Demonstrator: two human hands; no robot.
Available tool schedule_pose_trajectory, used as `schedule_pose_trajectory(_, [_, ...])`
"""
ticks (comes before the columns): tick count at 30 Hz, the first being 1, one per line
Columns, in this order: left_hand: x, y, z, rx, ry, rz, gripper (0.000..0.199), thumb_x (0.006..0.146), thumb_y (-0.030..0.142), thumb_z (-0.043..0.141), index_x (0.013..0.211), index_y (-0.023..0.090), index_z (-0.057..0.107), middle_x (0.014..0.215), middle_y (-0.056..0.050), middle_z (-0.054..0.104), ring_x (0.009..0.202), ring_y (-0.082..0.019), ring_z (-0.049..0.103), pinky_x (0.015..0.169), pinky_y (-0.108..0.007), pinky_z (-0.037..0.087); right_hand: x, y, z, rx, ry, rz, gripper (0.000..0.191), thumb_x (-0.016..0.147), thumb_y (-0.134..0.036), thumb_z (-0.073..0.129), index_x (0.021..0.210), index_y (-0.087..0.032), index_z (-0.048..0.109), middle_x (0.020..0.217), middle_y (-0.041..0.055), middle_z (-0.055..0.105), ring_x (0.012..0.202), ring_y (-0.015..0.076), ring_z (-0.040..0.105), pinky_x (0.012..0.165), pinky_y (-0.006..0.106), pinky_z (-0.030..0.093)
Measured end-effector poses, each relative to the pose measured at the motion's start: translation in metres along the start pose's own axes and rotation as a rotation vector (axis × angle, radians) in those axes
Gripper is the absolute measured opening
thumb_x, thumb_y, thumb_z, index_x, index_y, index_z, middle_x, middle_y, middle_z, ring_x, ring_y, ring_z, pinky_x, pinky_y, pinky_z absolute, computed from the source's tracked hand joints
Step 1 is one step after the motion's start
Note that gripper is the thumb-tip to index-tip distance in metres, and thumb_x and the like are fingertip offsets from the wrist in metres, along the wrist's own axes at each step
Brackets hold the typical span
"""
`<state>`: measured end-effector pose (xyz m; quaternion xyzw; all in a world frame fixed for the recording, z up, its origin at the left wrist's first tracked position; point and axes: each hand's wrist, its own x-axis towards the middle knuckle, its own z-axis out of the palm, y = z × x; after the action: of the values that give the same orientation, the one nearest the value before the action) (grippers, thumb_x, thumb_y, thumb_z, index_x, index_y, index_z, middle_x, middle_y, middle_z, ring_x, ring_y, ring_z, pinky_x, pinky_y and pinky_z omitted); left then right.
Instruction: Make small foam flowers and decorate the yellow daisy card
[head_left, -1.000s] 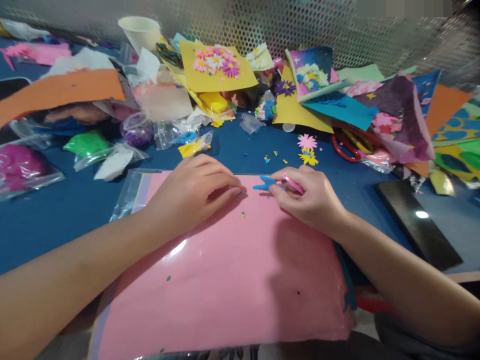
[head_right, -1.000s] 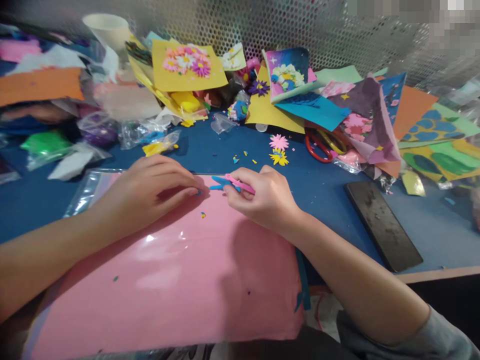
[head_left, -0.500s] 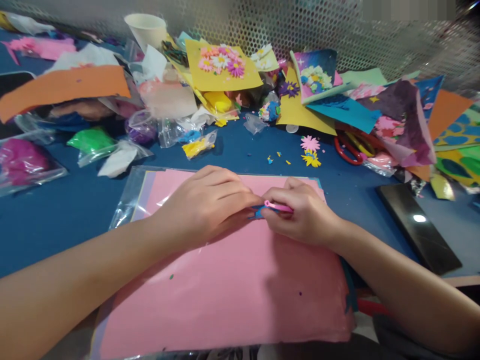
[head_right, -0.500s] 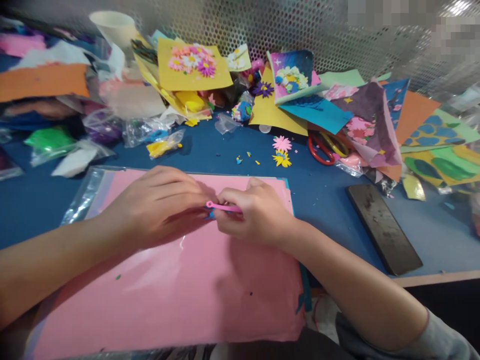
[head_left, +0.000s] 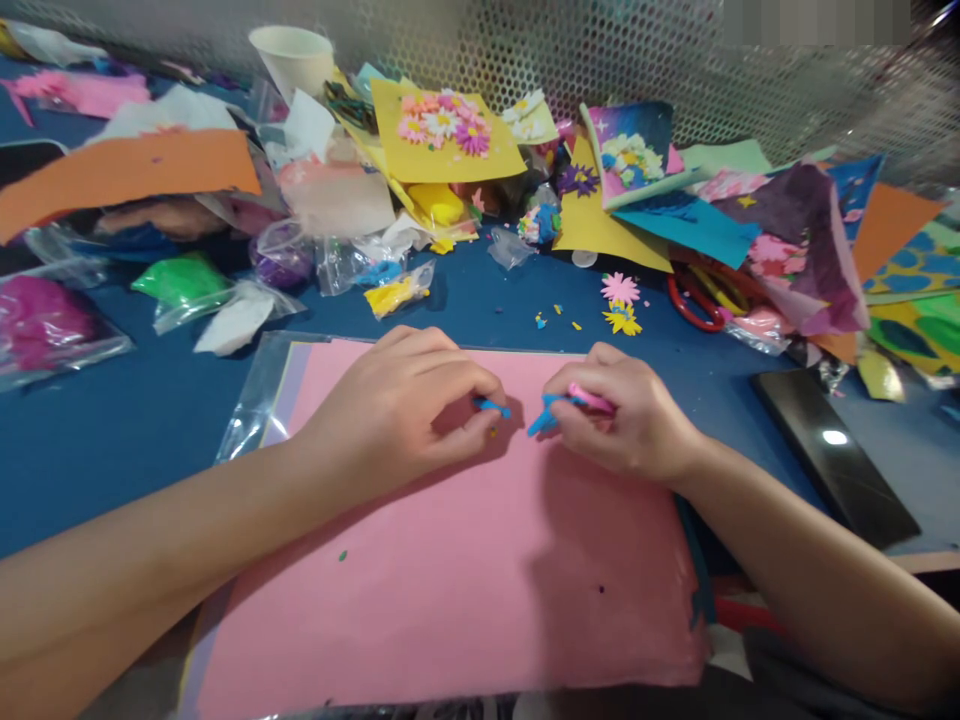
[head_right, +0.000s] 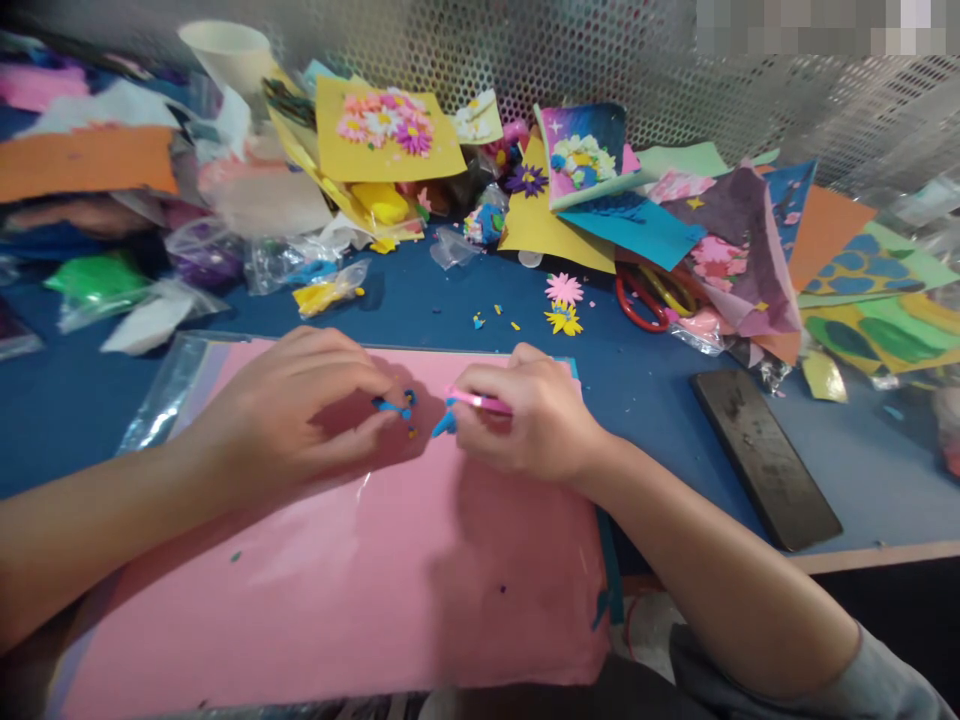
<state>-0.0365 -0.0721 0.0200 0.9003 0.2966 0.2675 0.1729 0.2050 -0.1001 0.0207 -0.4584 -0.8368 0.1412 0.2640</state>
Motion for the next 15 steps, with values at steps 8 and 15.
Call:
schedule_pose_trajectory(8, [0.003,0.005,-0.002,-0.336,0.007,-0.256,0.016,0.095,0.041,0.067,0.103,0.033,0.078,0.099,0.006,0.079,0.088,-0.015,0.068,0.083,-0.024,0.049,0.003,0.015,-0.004,0.004,0.095,0.224,0.03,0.083,-0.034,0.074,0.111,-0.025,0.075,0.055,-0.0063,0.056,0.057,0.0121,0.05,0.065,0.028,0.038])
schedule_pose_trajectory(15, [0.001,0.006,0.001,-0.386,0.035,-0.256,0.009,0.091,0.037,0.072,0.095,0.035,0.08,0.093,0.008,0.079,0.083,-0.011,0.07,0.077,-0.017,0.05,-0.001,-0.005,0.008,0.035,0.224,-0.202,0.008,0.089,-0.029,0.074,0.084,-0.023,0.074,0.065,-0.0081,0.073,0.048,0.0057,0.044,0.066,0.03,0.033])
